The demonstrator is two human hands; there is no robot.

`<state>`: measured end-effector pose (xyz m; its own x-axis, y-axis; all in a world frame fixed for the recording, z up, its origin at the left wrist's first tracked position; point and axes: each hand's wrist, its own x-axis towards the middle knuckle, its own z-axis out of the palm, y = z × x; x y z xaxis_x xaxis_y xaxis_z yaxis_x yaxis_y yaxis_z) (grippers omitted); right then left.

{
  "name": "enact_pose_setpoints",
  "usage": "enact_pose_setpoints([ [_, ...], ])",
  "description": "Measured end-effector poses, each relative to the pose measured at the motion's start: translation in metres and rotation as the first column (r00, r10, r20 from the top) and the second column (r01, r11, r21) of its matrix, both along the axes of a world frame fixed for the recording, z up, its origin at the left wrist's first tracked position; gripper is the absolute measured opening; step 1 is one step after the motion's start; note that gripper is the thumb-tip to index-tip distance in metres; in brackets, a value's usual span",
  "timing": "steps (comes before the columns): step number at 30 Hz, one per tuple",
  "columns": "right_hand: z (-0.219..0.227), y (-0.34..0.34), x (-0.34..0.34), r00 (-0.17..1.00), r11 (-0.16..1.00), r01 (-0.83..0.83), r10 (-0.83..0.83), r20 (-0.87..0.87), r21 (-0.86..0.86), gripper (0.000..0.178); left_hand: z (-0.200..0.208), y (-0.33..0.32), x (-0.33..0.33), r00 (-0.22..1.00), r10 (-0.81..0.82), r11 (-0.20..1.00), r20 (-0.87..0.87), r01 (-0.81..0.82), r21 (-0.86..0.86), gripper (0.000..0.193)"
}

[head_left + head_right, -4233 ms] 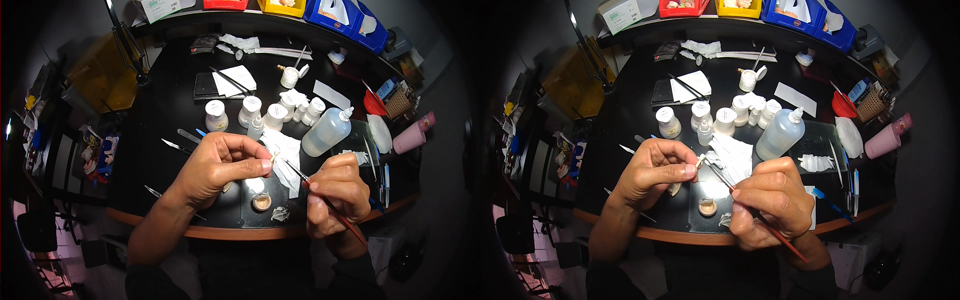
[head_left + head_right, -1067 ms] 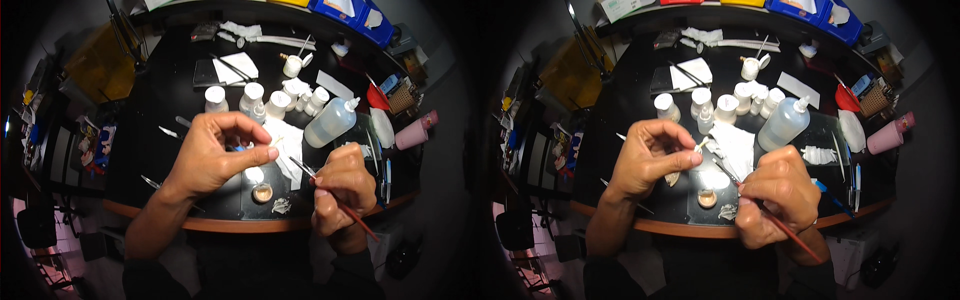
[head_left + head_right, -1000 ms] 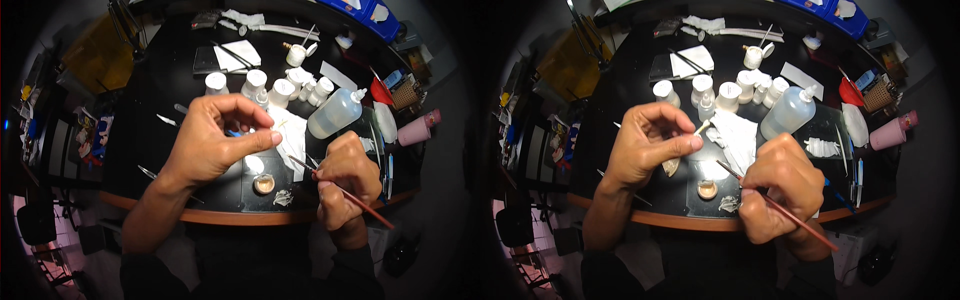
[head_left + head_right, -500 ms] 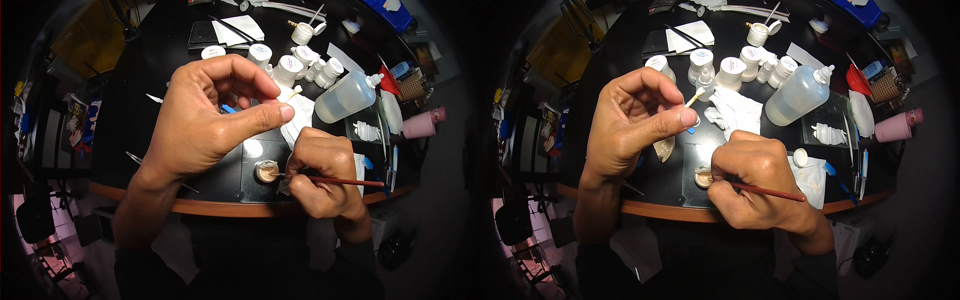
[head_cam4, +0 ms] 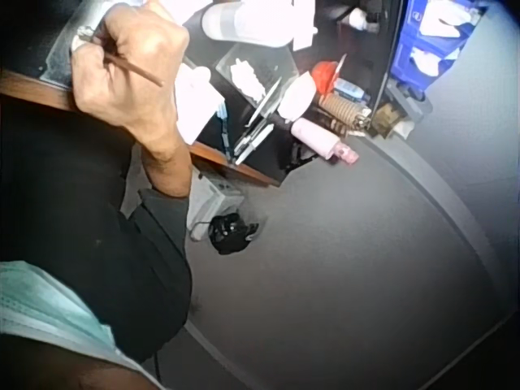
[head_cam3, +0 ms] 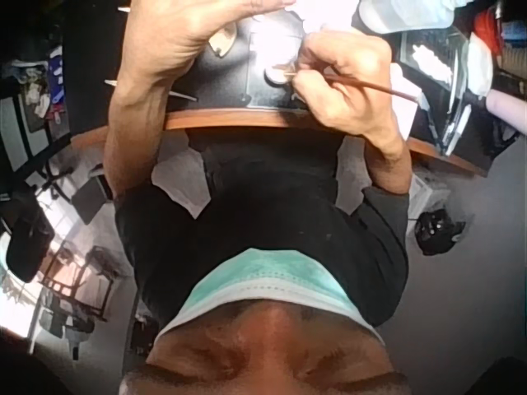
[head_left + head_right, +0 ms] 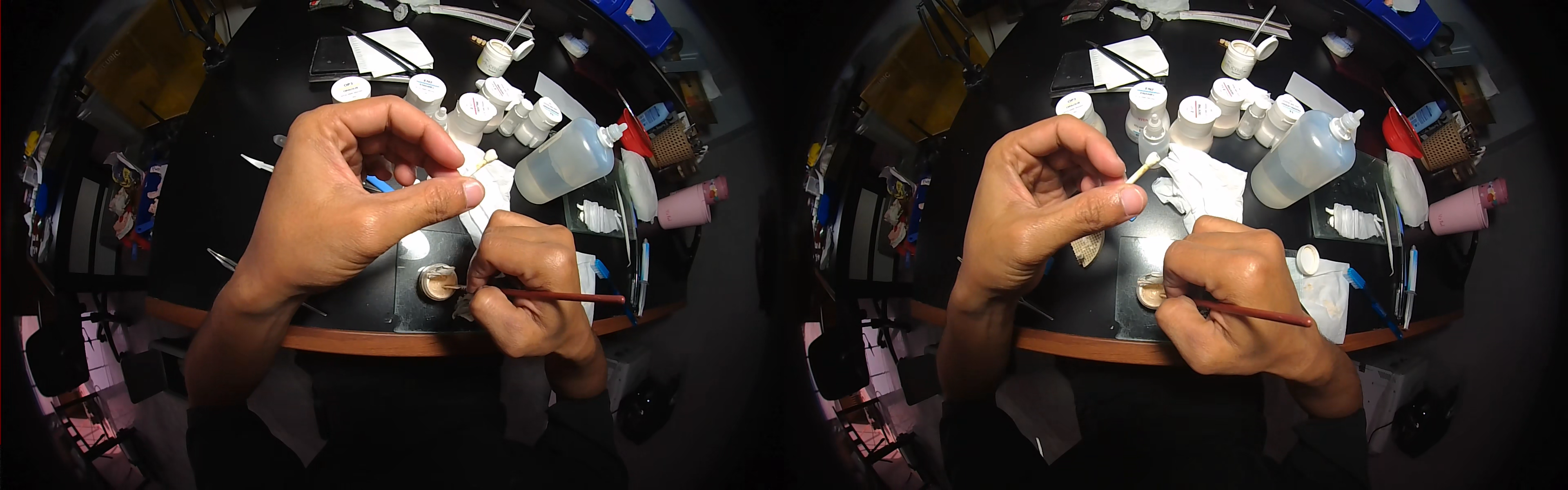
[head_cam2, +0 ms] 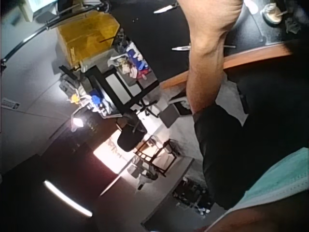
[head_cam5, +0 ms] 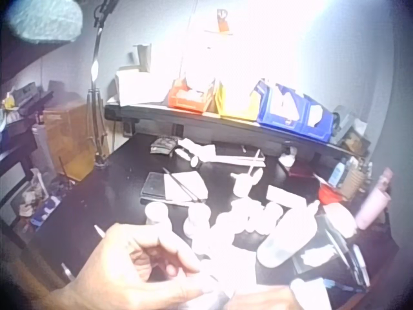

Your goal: The person applies a substance from a container onto a dental bridge using a brush. The person then handles a dental cast.

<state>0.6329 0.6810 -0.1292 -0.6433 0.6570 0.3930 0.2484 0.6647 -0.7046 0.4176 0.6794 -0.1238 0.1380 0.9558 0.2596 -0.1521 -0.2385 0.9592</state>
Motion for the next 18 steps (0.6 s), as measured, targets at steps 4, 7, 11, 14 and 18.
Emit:
enact_pose_setpoints([
  [4,0.008,0.003,0.011,0.991,0.998,-0.015,0.024,-0.13,0.069,0.005,-0.001,0.0,0.001,0.999,-0.002,1.0,-0.035,0.002,-0.012,0.02],
  [7,0.011,-0.002,0.02,0.936,0.993,0.065,-0.028,-0.352,0.094,0.007,0.001,-0.002,0.001,0.998,0.005,0.999,-0.062,-0.007,-0.033,0.02],
  [11,0.01,-0.003,0.023,0.915,0.919,0.194,-0.044,-0.401,0.342,0.012,0.002,-0.003,0.001,0.997,-0.016,0.997,-0.075,0.01,-0.071,0.02],
  [14,0.01,-0.002,0.019,0.924,0.853,0.242,-0.057,-0.378,0.462,0.018,0.003,-0.003,0.001,0.996,-0.032,0.996,-0.08,0.025,-0.086,0.021],
  [18,0.011,0.0,0.016,0.937,0.814,0.258,-0.079,-0.341,0.521,0.024,0.004,-0.001,0.002,0.995,-0.039,0.996,-0.096,0.031,-0.089,0.023],
])
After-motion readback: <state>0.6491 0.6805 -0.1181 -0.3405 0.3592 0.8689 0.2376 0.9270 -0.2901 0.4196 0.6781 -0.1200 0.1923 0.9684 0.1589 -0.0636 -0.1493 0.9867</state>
